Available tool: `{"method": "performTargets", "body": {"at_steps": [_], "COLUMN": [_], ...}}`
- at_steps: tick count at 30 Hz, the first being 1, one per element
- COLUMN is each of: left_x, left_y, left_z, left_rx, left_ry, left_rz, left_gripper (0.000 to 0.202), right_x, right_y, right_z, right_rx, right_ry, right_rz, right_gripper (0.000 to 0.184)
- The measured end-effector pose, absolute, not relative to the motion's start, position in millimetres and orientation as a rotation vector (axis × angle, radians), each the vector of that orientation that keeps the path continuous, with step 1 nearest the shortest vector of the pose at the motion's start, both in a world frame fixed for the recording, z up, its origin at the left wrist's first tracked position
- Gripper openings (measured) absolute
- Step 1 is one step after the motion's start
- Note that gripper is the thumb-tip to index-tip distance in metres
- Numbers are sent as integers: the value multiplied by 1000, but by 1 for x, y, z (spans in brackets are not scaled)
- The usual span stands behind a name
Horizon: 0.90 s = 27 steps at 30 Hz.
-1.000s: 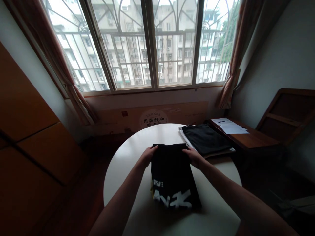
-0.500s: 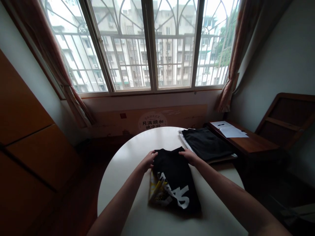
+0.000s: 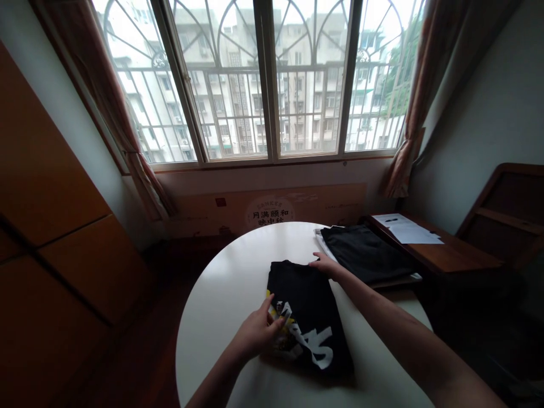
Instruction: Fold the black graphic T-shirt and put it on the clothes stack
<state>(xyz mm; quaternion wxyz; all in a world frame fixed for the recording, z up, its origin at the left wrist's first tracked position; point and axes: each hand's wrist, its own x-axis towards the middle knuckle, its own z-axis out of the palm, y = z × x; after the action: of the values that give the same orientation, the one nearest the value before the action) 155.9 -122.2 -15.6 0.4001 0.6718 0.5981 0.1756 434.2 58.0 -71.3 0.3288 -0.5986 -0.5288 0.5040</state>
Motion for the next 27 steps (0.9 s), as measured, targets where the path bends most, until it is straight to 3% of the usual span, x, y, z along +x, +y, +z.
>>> {"method": "performTargets", "body": {"at_steps": [8, 11, 13, 15, 21, 24, 27], "left_x": [166, 166, 164, 161, 149, 146, 147], "left_y": [-141, -149, -152, -156, -167, -171, -172], "left_z": [-19, -19, -19, -20, -25, -28, -28], "left_rx": [1707, 1749, 1739, 1719, 1696, 1660, 1627], "left_ry": [1360, 1329, 1306, 1314, 1378, 1454, 1530], "left_rz": [557, 574, 589, 605, 603, 577, 582], "left_gripper": [74, 61, 48, 42, 41, 42, 45], "right_x": [424, 412, 404, 398, 385, 380, 377], "right_y": [88, 93, 97, 103, 105, 95, 85], "right_z": [-27, -17, -14, -14, -32, -45, -54], "right_rx": [-1805, -1787, -1769, -1756, -1591, -1534, -1494], "right_ry": [-1714, -1842, -1931, -2030, -2314, -2410, -2449], "right_rz": [1375, 1296, 1263, 1242, 998, 829, 655], "right_gripper": [57, 37, 35, 38, 80, 83, 73]}}
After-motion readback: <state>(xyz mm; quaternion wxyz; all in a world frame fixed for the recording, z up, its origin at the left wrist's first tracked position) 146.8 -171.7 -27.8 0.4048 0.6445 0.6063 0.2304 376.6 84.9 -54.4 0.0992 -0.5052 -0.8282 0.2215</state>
